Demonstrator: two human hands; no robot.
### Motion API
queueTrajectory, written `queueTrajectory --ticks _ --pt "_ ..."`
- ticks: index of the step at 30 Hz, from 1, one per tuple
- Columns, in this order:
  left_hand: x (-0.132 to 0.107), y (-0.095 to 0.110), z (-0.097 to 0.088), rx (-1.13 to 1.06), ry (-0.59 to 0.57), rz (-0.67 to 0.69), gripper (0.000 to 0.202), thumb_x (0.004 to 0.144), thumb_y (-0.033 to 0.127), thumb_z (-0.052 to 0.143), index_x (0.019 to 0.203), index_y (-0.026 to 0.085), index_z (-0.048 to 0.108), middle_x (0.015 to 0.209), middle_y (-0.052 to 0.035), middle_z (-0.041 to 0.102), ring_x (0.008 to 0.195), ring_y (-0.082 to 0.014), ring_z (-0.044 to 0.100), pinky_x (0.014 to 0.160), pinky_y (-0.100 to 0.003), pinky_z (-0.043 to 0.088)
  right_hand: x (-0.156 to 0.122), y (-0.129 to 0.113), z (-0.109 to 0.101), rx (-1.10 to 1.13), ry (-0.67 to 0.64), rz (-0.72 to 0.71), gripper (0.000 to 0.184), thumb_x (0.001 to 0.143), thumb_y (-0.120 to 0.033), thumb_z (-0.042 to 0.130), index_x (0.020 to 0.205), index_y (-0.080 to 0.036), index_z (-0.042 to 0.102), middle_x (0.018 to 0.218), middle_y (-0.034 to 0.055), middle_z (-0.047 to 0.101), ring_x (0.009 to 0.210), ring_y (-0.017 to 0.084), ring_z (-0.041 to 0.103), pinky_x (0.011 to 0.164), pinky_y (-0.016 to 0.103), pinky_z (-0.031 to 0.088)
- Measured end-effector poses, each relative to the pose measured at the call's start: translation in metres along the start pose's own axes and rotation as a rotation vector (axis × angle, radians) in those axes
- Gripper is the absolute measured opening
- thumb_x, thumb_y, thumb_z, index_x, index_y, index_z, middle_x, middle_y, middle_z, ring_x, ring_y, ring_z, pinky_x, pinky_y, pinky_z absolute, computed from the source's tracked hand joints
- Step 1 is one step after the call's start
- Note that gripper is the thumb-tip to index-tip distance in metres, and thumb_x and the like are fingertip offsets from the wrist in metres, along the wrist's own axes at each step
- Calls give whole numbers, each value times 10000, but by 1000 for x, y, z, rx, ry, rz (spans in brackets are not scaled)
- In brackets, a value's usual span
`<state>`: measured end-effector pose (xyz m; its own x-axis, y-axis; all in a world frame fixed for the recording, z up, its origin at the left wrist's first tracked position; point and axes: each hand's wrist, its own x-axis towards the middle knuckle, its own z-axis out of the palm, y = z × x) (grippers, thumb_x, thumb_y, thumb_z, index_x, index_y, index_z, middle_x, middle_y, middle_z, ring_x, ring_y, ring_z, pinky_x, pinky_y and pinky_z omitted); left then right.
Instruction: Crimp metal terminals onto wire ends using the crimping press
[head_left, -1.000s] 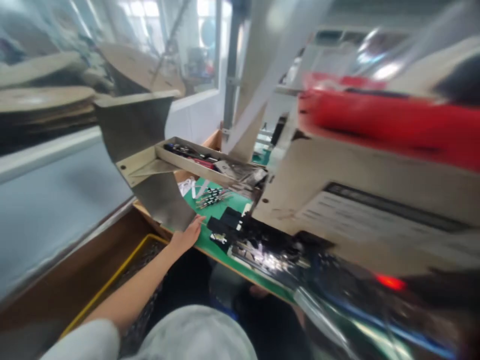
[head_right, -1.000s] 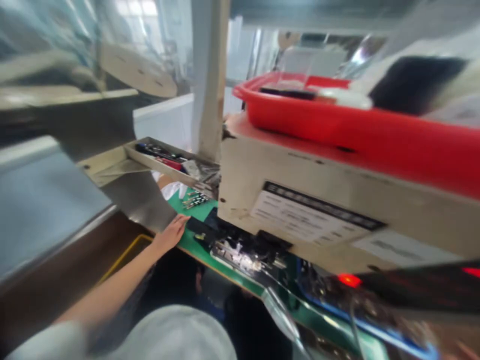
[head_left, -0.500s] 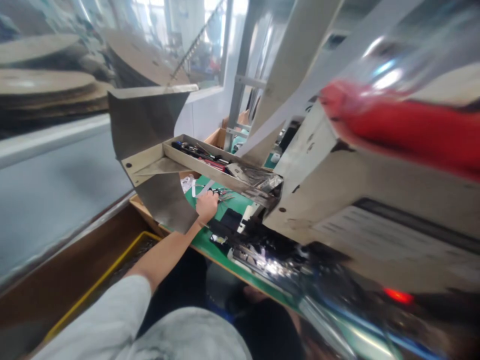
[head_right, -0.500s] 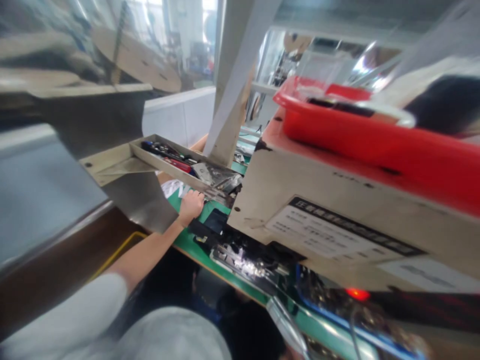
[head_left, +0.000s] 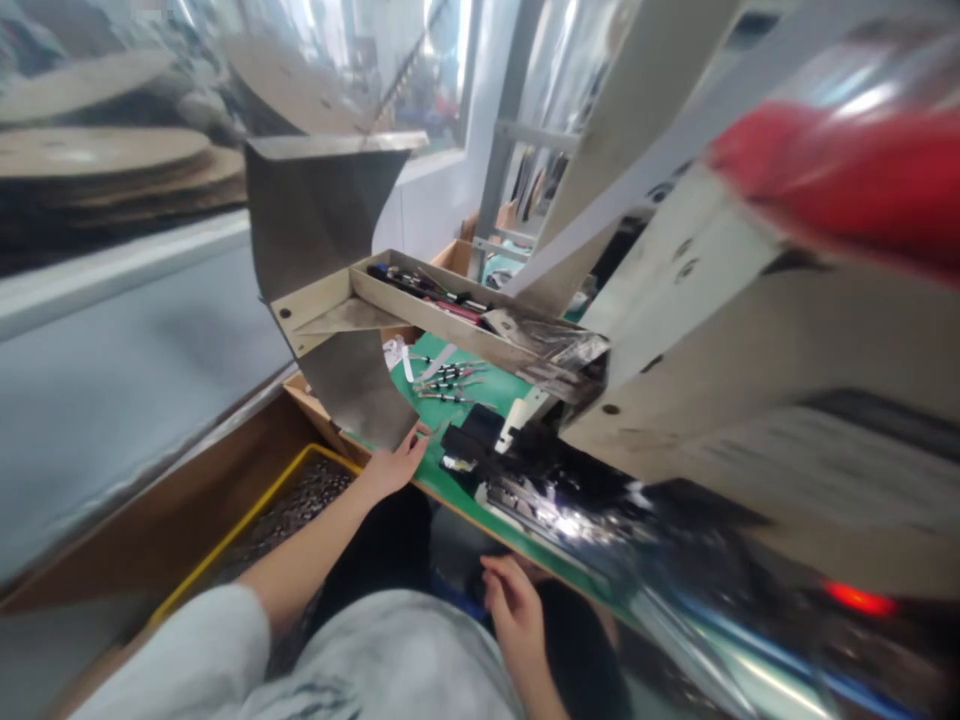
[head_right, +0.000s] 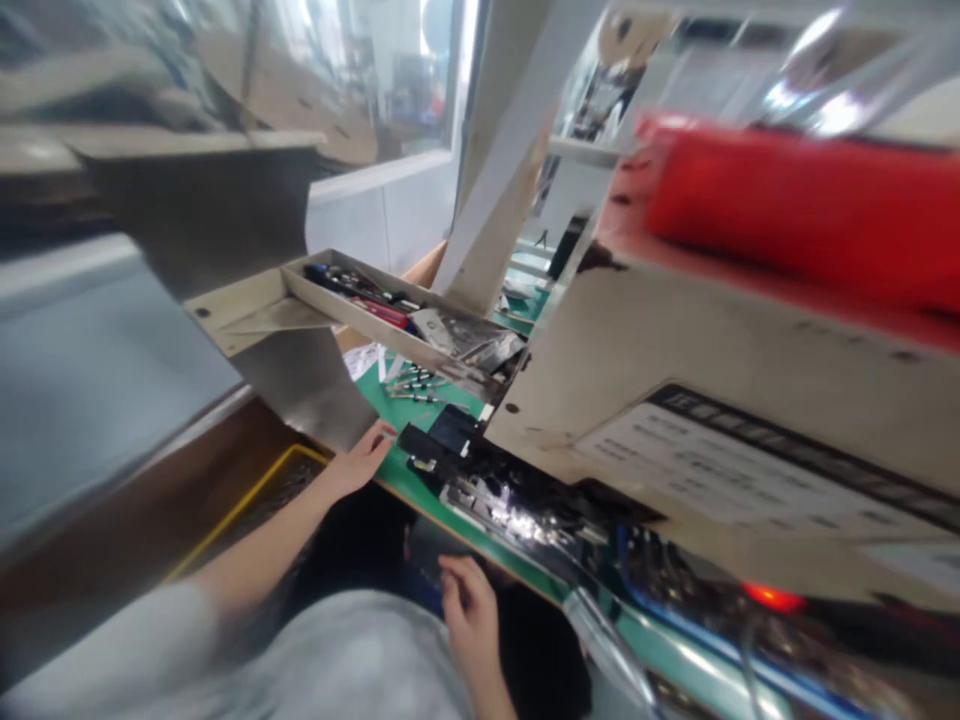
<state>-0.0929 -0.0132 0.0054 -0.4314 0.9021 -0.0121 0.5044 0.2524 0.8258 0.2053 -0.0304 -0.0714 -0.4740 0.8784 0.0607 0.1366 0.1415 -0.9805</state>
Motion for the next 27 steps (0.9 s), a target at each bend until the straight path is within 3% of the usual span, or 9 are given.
queueTrajectory --ticks 3,5,9,13,16,21,24,27 --pt "-38 -5 -4 -63 -137 -45 227 931 423 445 917 218 542 611 61 466 561 -122 453 568 -238 358 17 -11 28 278 -79 237 305 885 -389 608 1139 -235 675 856 54 660 564 131 598 449 229 459" --pt "-59 -3 -2 -118 -223 -55 251 949 428 409 890 210 520 632 59 479 570 -110 456 565 -226 375 27 -21 41 397 -120 309 350 875 -392 632 1196 -251 644 917 52 658 584 115 604 444 206 438" --pt "-87 9 11 -338 -408 -56 283 970 419 378 850 195 502 676 43 521 566 -92 475 555 -212 399 41 -40 52 533 -159 272 303 842 -341 687 1135 -271 657 990 38 642 681 115 637 497 195 479" --pt "-97 22 26 -436 -476 -60 295 958 413 419 823 180 537 732 15 581 584 -97 521 568 -219 442 39 -48 48 522 -101 190 166 823 -330 709 943 -218 681 909 34 653 690 128 650 543 220 527" --pt "-99 32 37 -389 -445 -24 274 944 379 456 832 179 605 776 -12 629 677 -130 585 636 -244 491 32 -47 38 480 -20 180 186 799 -343 732 882 -191 664 764 14 646 611 125 634 519 230 528" --pt "-99 52 59 -389 -159 163 172 897 292 572 868 192 709 963 -66 689 960 -186 630 899 -322 497 26 -54 24 445 135 183 248 780 -372 746 747 -181 591 676 -15 606 519 98 570 477 219 499" --pt "-99 66 73 -468 -139 163 172 892 292 596 860 188 729 962 -73 699 971 -192 643 906 -324 506 23 -62 19 466 265 154 271 792 -377 733 730 -186 550 785 1 613 565 95 569 497 219 495" --pt "-99 79 85 -542 -184 111 206 900 313 595 842 179 740 992 -78 711 988 -197 653 915 -320 511 21 -67 16 572 314 153 238 814 -353 718 793 -204 533 716 -28 582 555 94 554 522 216 478"
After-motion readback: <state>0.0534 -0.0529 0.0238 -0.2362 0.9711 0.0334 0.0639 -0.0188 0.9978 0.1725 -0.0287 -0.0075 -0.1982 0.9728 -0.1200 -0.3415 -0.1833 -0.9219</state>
